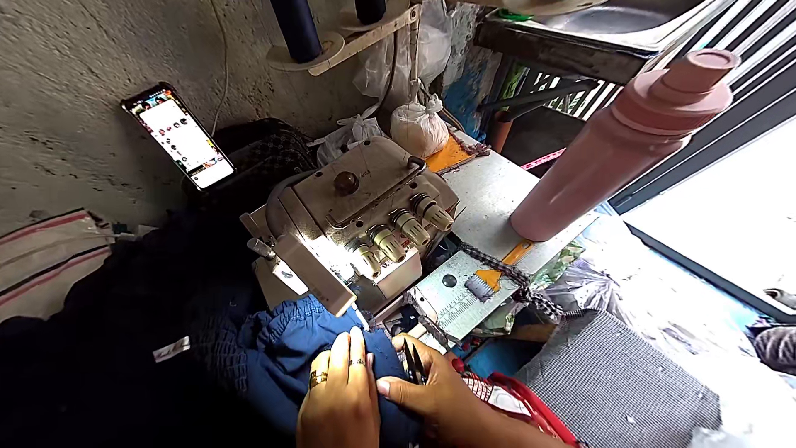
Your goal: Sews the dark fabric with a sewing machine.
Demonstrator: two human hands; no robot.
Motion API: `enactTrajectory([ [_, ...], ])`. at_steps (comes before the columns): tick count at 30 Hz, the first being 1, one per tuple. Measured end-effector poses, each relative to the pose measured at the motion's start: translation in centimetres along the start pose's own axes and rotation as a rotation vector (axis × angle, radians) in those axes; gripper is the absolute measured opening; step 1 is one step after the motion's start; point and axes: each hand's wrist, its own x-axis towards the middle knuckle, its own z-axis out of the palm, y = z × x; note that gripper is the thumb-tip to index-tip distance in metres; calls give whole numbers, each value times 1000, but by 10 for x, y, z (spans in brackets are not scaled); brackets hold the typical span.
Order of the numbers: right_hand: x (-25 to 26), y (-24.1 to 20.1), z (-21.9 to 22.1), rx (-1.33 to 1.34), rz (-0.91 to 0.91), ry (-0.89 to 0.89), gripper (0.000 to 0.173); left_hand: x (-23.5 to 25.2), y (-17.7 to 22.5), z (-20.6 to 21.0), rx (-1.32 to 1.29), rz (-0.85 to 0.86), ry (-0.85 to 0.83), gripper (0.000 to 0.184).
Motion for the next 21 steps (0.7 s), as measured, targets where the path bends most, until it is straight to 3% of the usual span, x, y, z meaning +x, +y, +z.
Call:
enactTrajectory([
  [12,21,-3,-5,-49,155,72,13,5,-14,15,29,-5,36,36],
  [21,21,10,-6,-107,83,81,13,24,-35,39,-71,-194,262,56],
])
